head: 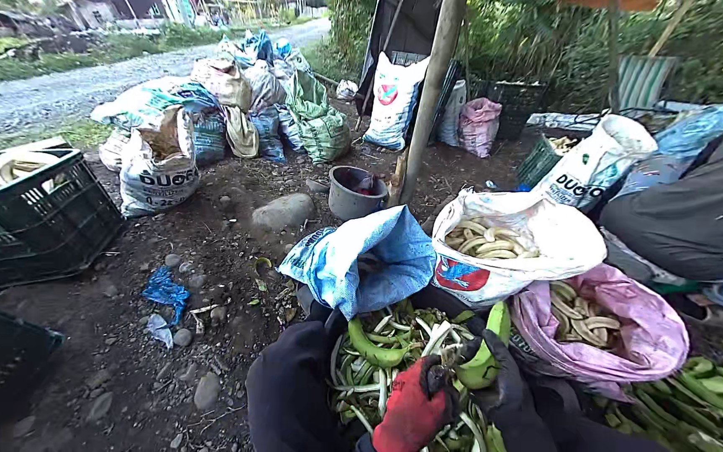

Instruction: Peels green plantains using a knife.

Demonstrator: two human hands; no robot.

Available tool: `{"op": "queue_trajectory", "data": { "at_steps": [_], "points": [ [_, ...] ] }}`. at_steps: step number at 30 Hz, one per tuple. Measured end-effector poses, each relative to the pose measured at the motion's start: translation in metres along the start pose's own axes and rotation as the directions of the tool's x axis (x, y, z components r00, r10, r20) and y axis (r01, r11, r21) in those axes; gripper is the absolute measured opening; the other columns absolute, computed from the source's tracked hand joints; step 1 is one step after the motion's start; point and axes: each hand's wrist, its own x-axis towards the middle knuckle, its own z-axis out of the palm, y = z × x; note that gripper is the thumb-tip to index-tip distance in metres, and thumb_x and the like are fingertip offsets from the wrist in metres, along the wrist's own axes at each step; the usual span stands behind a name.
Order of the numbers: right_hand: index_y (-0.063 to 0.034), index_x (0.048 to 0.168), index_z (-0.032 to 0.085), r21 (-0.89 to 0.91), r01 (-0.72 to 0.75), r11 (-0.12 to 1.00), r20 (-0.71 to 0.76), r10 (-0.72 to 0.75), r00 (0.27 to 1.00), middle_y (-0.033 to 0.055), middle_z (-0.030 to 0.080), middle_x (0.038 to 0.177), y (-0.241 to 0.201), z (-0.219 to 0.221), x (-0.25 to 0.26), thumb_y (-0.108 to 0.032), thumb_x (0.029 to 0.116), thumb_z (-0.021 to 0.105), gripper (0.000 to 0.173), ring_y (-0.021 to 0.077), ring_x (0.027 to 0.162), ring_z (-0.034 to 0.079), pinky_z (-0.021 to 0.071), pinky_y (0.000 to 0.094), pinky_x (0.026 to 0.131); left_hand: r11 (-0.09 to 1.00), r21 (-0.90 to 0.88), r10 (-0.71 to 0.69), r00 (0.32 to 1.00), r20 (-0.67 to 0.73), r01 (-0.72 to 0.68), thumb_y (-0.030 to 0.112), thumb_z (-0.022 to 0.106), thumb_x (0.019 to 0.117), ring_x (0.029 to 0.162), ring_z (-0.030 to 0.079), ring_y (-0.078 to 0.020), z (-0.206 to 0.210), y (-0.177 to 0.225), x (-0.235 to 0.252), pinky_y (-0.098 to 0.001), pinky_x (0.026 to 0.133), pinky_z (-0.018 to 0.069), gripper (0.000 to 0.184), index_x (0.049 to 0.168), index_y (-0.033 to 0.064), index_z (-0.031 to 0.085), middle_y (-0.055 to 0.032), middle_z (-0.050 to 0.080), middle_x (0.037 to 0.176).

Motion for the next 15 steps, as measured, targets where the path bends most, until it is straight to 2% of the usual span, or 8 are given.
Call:
{"op": "queue_trajectory", "data": {
  "at_steps": [2,4,6,8,10,13,14,15],
  "points": [
    [-0.0124,0.109,0.059,-0.248,0.084,0.965,0.008,-0.085,0.996,0.0016,0.062,0.070,-0.006,-0.005,0.008,-0.040,0.1072,0.044,0.031,0.0136,0.055,0.062,0.0578,0.0335,0.051,0.997,0.064,-0.054,0.991,0.119,0.046,0.022,0.065,0.0949,0.099,0.071,-0.0285,0.001,0.004,-0.011,-0.0533,0.091,0.0558,0.045,0.137,0.0067,0.060,-0.0147,0.073,0.108],
    [-0.0113,0.127,0.058,-0.389,0.072,0.918,-0.010,-0.082,0.997,0.0058,0.063,0.075,-0.012,-0.006,0.014,-0.040,0.1033,0.056,0.037,0.0178,0.056,0.063,0.0574,0.0370,0.051,0.991,0.088,-0.113,0.978,0.177,0.099,0.025,0.066,0.0953,0.100,0.070,-0.0298,0.003,0.007,-0.019,-0.0542,0.090,0.0553,0.046,0.137,0.0068,0.059,-0.0157,0.072,0.109],
    [-0.0083,0.126,0.058,-0.450,0.083,0.889,-0.057,-0.121,0.991,0.0059,0.063,0.074,-0.016,-0.011,0.024,-0.039,0.1016,0.059,0.040,0.0175,0.055,0.062,0.0577,0.0370,0.051,0.986,0.064,-0.162,0.968,0.194,0.152,0.025,0.068,0.0935,0.098,0.070,-0.0281,-0.002,0.012,-0.027,-0.0523,0.089,0.0553,0.046,0.135,0.0073,0.060,-0.0150,0.072,0.108],
    [-0.0047,0.121,0.059,-0.515,0.154,0.843,-0.144,-0.263,0.954,0.0024,0.060,0.077,-0.036,-0.036,0.045,-0.042,0.1020,0.056,0.042,0.0133,0.060,0.059,0.0564,0.0357,0.057,0.989,0.003,-0.144,0.969,0.201,0.147,0.018,0.071,0.0905,0.098,0.070,-0.0274,-0.015,0.017,-0.048,-0.0512,0.089,0.0553,0.042,0.129,0.0041,0.064,-0.0158,0.072,0.106],
    [-0.0069,0.120,0.058,-0.496,0.170,0.852,-0.275,-0.340,0.899,0.0014,0.061,0.081,-0.066,-0.053,0.056,-0.054,0.1001,0.055,0.051,0.0129,0.065,0.061,0.0571,0.0378,0.062,0.982,-0.148,-0.089,0.980,0.179,0.116,0.013,0.073,0.0892,0.097,0.070,-0.0216,-0.031,0.005,-0.066,-0.0449,0.090,0.0569,0.041,0.127,0.0015,0.064,-0.0131,0.072,0.106],
    [-0.0158,0.124,0.055,-0.297,0.203,0.933,-0.214,-0.272,0.938,-0.0005,0.064,0.085,-0.085,-0.049,0.039,-0.059,0.1034,0.044,0.049,0.0128,0.069,0.065,0.0595,0.0366,0.064,0.894,-0.444,-0.020,0.995,0.099,0.062,0.012,0.076,0.0879,0.089,0.071,-0.0148,-0.041,-0.012,-0.058,-0.0366,0.083,0.0611,0.035,0.119,0.0009,0.066,-0.0068,0.074,0.098],
    [-0.0148,0.119,0.055,-0.172,0.204,0.964,-0.170,-0.234,0.957,0.0018,0.066,0.084,-0.081,-0.046,0.033,-0.057,0.1053,0.040,0.047,0.0156,0.071,0.067,0.0608,0.0393,0.066,0.910,-0.414,-0.013,0.998,0.062,0.037,0.014,0.076,0.0889,0.089,0.071,-0.0139,-0.047,-0.010,-0.048,-0.0351,0.083,0.0609,0.034,0.119,0.0017,0.066,-0.0059,0.074,0.098],
    [-0.0131,0.116,0.056,-0.056,0.198,0.979,-0.131,-0.204,0.970,0.0042,0.068,0.085,-0.076,-0.041,0.027,-0.054,0.1072,0.036,0.046,0.0182,0.073,0.069,0.0619,0.0414,0.068,0.962,-0.271,-0.024,1.000,0.017,0.028,0.016,0.074,0.0905,0.091,0.071,-0.0143,-0.054,-0.009,-0.036,-0.0348,0.084,0.0602,0.035,0.122,0.0038,0.066,-0.0057,0.073,0.101]
  ]
}}
